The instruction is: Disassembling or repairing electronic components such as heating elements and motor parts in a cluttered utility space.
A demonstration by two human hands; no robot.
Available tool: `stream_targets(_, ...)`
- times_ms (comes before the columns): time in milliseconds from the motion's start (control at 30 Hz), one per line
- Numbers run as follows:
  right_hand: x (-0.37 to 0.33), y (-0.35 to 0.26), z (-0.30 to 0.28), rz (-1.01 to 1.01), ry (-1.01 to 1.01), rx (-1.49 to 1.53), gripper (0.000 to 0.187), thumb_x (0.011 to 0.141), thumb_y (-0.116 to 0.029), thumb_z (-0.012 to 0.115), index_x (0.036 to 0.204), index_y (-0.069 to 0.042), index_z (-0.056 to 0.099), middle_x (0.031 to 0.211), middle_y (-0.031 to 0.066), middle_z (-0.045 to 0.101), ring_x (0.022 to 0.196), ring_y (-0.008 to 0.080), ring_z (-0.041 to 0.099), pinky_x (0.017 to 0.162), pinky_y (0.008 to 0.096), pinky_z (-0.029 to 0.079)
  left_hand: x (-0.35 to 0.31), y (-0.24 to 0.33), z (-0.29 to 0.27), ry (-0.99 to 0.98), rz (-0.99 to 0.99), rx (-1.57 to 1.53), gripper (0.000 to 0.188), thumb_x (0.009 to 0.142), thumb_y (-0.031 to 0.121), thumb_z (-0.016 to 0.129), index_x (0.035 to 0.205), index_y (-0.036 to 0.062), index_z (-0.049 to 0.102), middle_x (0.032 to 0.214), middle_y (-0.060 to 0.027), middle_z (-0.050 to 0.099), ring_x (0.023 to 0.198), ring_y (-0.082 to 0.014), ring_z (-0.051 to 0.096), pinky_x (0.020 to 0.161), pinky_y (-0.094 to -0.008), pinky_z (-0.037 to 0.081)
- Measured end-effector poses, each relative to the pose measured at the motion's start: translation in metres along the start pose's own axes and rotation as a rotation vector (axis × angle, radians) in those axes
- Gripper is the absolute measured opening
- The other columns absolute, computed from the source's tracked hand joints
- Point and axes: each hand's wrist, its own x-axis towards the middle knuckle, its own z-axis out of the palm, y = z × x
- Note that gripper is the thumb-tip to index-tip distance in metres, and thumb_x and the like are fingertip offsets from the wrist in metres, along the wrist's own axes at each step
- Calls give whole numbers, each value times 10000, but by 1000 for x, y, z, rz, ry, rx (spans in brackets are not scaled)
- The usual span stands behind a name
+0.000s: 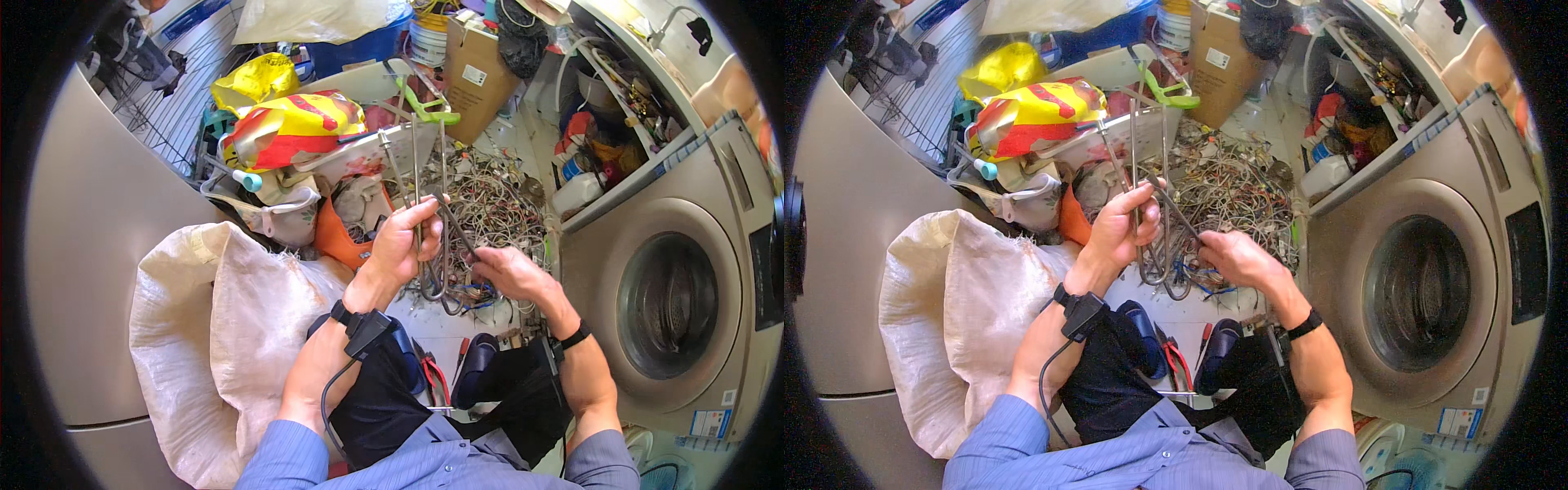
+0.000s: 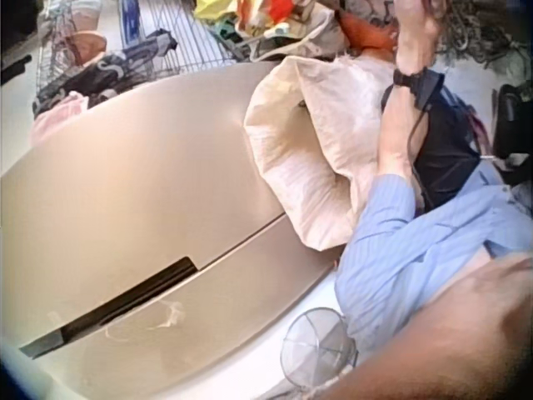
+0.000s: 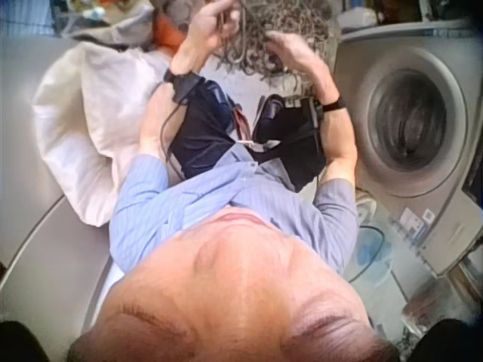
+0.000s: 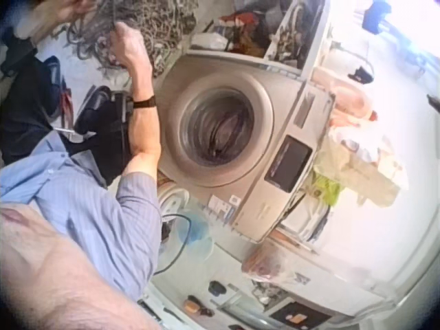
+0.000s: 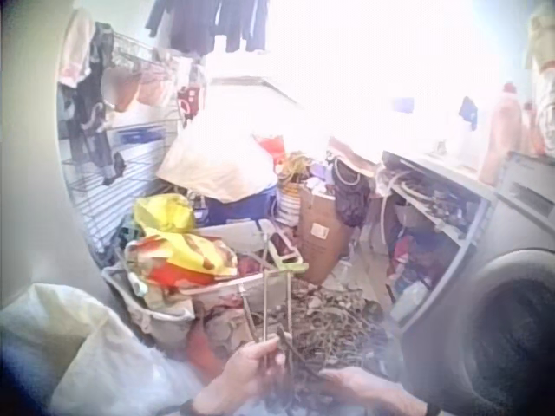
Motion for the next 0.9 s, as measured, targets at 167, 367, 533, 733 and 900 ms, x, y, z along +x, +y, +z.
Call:
stream_targets(167,-2,11,38,78,-136,381,231,1013,-149,558,1163,-6,660,879,114,747,830,241,726,791,356,564,3,-1,-1,149,-17,44,195,1028,202,619,1180,95,677,702,-6,648,453,-104,488,405,-256,327)
stream_targets(367,0,7,35,70,-265,461,269,1014,-162,558,1190,25,638,909,100,751,867,211,722,825,353,564,7,-10,6,208,-105,112,237,1047,222,604,1229,81,658,678,6,619,461,-83,481,412,-235,325)
stream_targets(533,-14,27,32,166,-500,695,312,1030,-175,544,1243,39,626,931,108,748,840,201,714,787,347,585,13,-25,-1,260,-197,118,188,1038,193,619,1184,85,666,660,19,609,455,-73,482,410,-219,330)
stream_targets(733,-29,41,46,91,-520,761,294,1037,-168,538,1230,38,622,928,124,742,862,208,709,809,364,574,18,-42,4,299,-263,146,145,1015,167,658,1137,88,663,673,21,608,470,-66,487,403,-218,334)
stream_targets(900,-30,55,53,61,-489,512,281,1043,-154,544,1259,15,605,1019,122,755,969,279,726,889,399,561,22,-50,7,294,-357,198,214,998,169,689,1189,75,672,698,13,613,486,-65,497,412,-217,346)
